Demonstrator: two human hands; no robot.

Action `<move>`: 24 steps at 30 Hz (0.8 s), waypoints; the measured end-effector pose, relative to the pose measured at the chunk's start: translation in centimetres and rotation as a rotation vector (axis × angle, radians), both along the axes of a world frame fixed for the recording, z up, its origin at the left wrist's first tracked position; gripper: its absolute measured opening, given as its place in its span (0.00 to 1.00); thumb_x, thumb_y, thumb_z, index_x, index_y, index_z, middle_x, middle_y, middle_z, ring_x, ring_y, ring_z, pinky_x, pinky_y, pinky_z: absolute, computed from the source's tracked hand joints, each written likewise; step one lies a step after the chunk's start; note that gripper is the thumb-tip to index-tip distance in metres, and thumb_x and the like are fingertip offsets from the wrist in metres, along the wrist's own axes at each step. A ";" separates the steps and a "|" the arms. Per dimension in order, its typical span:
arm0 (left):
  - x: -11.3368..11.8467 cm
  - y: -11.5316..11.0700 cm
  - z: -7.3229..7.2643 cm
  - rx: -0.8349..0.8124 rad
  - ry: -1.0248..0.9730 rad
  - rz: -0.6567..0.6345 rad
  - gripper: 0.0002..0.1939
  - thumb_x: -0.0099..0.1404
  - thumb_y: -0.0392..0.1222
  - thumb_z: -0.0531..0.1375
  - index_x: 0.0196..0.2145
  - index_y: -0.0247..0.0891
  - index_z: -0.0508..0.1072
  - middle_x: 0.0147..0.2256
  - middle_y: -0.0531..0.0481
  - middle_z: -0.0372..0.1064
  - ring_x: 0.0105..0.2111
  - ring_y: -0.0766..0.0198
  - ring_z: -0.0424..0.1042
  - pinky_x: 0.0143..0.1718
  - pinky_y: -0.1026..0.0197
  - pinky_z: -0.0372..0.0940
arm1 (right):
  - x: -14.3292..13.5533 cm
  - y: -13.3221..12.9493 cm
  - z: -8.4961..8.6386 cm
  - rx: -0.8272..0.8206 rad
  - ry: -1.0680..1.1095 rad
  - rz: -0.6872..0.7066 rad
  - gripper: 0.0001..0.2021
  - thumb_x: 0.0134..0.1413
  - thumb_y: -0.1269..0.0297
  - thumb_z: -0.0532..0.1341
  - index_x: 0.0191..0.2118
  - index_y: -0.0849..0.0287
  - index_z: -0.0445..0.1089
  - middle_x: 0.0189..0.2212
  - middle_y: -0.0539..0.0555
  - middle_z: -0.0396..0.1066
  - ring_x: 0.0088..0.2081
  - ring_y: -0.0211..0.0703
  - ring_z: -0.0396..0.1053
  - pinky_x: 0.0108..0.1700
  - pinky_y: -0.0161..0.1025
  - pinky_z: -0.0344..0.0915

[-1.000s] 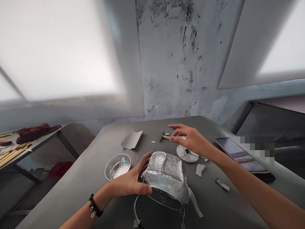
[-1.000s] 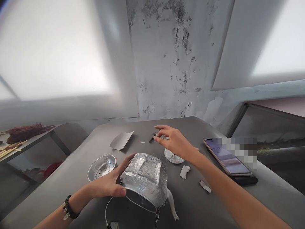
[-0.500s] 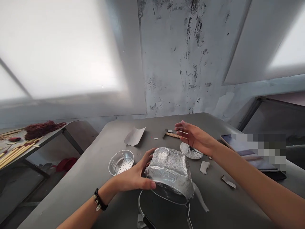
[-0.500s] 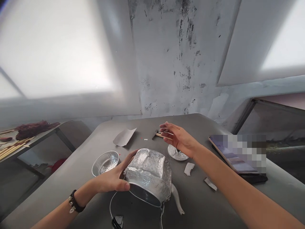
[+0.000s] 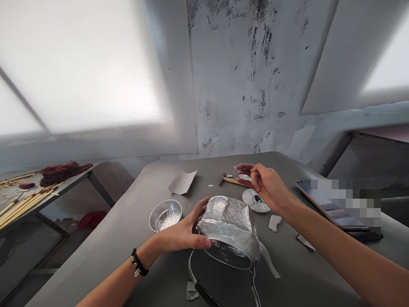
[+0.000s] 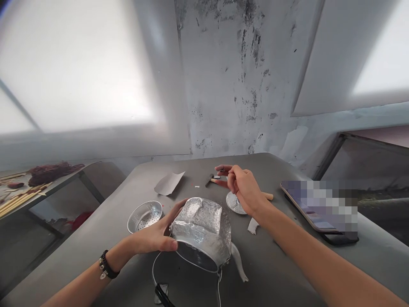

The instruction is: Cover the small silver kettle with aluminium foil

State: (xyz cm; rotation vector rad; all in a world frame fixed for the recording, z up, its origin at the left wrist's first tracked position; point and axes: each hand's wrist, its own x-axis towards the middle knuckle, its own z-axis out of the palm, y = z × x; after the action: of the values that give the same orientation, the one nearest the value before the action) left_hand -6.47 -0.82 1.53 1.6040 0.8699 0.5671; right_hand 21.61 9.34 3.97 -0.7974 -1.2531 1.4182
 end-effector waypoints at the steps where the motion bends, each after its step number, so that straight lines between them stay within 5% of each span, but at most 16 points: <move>1: 0.0 0.0 0.0 -0.001 -0.003 0.000 0.61 0.61 0.65 0.71 0.77 0.49 0.38 0.76 0.34 0.40 0.74 0.35 0.47 0.73 0.35 0.46 | -0.1 -0.1 0.2 0.008 -0.003 0.001 0.30 0.65 0.51 0.64 0.11 0.53 0.66 0.52 0.58 0.78 0.64 0.62 0.65 0.63 0.54 0.74; 5: 0.0 -0.1 0.1 -0.018 -0.022 0.003 0.61 0.60 0.65 0.71 0.77 0.48 0.39 0.76 0.35 0.42 0.75 0.34 0.44 0.72 0.36 0.48 | -0.6 0.0 0.5 -0.012 0.001 0.057 0.20 0.64 0.42 0.65 0.31 0.52 0.82 0.50 0.58 0.79 0.59 0.59 0.71 0.62 0.55 0.75; 9: 0.3 -0.1 0.1 -0.007 -0.027 0.005 0.61 0.60 0.65 0.71 0.76 0.48 0.39 0.75 0.34 0.44 0.74 0.35 0.48 0.72 0.37 0.49 | -0.4 -0.1 1.0 -0.012 -0.094 0.097 0.17 0.59 0.50 0.72 0.50 0.51 0.79 0.50 0.56 0.77 0.54 0.51 0.74 0.60 0.52 0.75; 18: 0.7 -0.2 -0.7 0.022 -0.139 0.016 0.57 0.62 0.63 0.71 0.76 0.50 0.41 0.73 0.34 0.49 0.70 0.37 0.59 0.68 0.35 0.57 | 0.4 -3.8 3.6 0.190 -0.481 0.414 0.20 0.62 0.48 0.68 0.56 0.48 0.75 0.42 0.53 0.78 0.36 0.42 0.73 0.39 0.41 0.73; 24: 1.0 -0.2 -0.7 0.012 -0.129 0.043 0.58 0.62 0.64 0.71 0.76 0.52 0.41 0.73 0.36 0.50 0.70 0.37 0.58 0.69 0.35 0.56 | 0.4 -3.5 2.9 0.371 -0.746 0.266 0.20 0.63 0.40 0.65 0.51 0.47 0.78 0.45 0.55 0.74 0.38 0.45 0.70 0.41 0.45 0.70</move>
State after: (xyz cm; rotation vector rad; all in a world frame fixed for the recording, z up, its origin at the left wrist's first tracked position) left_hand -5.51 -1.01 0.81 1.5446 0.8077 0.6996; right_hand 22.01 5.83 6.88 -0.9579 -2.1863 1.0491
